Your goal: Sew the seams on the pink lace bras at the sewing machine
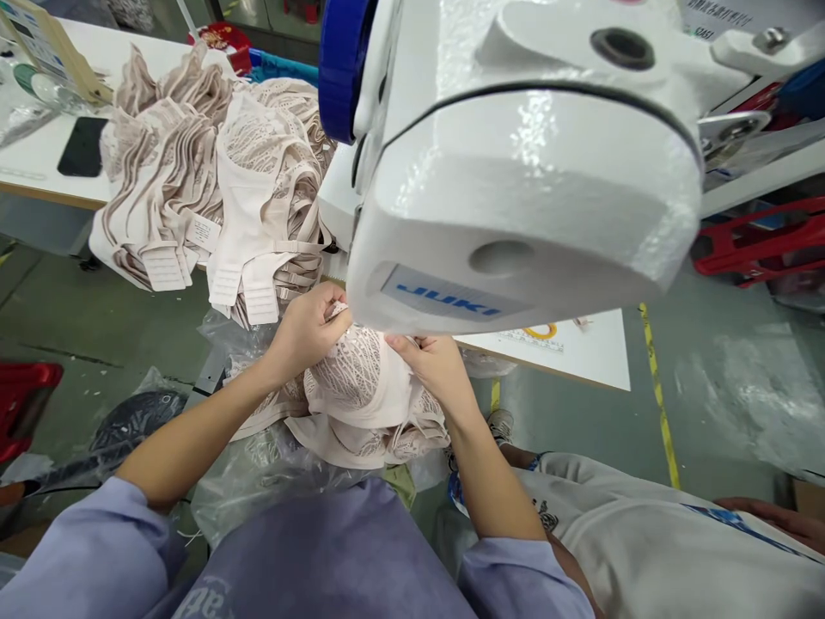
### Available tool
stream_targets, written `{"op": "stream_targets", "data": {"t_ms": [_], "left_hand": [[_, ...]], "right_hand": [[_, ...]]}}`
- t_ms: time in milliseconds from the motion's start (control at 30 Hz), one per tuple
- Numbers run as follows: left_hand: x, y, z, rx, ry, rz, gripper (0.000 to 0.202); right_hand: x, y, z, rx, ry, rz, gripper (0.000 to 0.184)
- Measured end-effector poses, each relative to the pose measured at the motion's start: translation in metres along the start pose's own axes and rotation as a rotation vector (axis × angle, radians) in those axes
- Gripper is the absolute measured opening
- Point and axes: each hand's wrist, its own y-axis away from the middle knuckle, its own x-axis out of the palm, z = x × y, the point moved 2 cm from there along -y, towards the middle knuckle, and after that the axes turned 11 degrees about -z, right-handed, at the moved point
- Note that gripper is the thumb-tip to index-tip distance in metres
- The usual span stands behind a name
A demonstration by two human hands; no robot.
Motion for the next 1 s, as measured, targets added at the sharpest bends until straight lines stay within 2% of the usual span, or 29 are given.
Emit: {"op": "stream_targets", "data": {"t_ms": [300, 567, 867, 1000], "left_hand": [[-0.006, -0.003, -0.007, 0.014, -0.021, 0.03, 0.007], [-0.011, -0.002, -0.005, -0.084, -0.032, 0.015, 0.019], [-0.011, 0.001, -0.016, -0.072, -0.01, -0.005, 0.002], [-0.01, 0.003, -0.013, -0.134, 0.031, 0.023, 0.009]], "right_hand": [[0.003, 0.001, 0.002, -0.009, -0.029, -0.006, 0.042], [0.001, 0.004, -0.004, 0.022, -0.042, -0.031, 0.047], [-0.002, 0.008, -0.006, 0.037, -0.114, -0.055, 0.045], [-0.001, 0.012, -0.015, 0.044, -0.18, -0.022, 0.044]]}}
